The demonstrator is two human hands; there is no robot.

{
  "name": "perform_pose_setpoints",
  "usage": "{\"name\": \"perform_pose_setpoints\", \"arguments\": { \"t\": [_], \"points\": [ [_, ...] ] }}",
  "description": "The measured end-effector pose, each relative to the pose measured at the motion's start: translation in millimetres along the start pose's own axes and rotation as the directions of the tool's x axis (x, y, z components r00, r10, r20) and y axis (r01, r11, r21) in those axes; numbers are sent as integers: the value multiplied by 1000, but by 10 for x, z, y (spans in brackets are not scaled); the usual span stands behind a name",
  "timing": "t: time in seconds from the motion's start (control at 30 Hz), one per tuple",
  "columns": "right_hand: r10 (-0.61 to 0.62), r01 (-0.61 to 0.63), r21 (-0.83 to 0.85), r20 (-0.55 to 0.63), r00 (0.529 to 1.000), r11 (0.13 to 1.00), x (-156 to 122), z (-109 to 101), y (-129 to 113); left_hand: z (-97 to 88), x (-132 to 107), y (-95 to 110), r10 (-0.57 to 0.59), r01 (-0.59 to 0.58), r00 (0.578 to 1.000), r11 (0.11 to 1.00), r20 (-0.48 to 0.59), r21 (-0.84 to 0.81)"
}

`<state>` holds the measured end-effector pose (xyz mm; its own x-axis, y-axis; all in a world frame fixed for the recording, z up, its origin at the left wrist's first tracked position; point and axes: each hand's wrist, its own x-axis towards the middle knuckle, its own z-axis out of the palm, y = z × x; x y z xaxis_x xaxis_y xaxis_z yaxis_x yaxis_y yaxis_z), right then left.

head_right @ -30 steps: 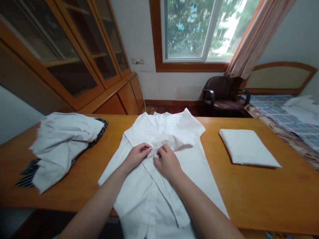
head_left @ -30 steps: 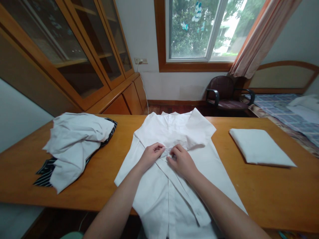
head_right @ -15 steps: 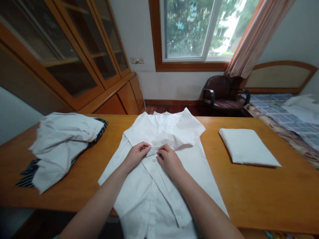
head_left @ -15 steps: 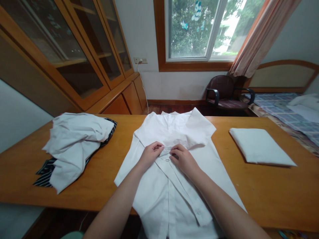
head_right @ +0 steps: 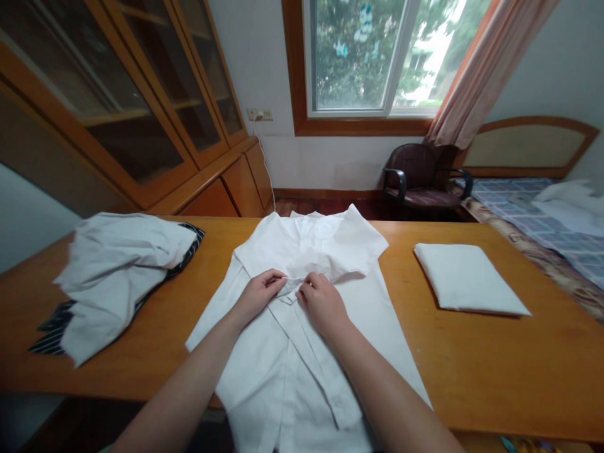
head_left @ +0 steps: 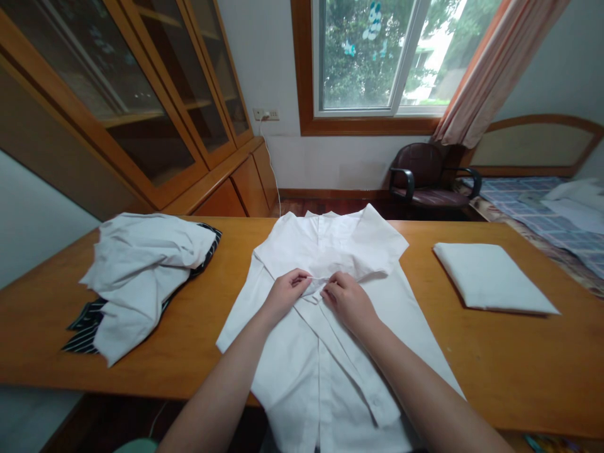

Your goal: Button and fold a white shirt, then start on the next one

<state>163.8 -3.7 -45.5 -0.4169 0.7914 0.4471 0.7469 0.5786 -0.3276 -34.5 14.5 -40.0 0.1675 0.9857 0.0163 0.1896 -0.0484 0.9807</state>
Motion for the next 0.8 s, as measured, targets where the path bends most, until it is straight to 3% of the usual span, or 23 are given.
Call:
{"name": "perform_pose_setpoints", "arguments": {
  "t": [0.13, 0.27, 0.4, 0.6, 0.8],
  "points": [
    [-25, 32, -146, 49, 998, 989, 1, -51, -21, -5, 8, -19, 0, 0, 1000, 1000, 5, 9],
    [-13, 29, -177, 87, 996, 984, 11, -50, -27, -9, 10, -34, 5, -5, 1000, 1000, 9, 12],
    [-12, 22, -126, 80, 997, 992, 10, -10, -8, -8, 0, -11, -2, 2, 1000, 1000, 12, 12],
    [82, -83, 14, 51, 995, 996, 15, 48, 18, -4, -20, 43, -11, 11, 1000, 1000, 9, 21],
    [146, -161, 144, 113, 983, 976, 33, 36, 17, -2, 1, -15, 1, -2, 1000, 1000, 18, 26]
  ]
}}
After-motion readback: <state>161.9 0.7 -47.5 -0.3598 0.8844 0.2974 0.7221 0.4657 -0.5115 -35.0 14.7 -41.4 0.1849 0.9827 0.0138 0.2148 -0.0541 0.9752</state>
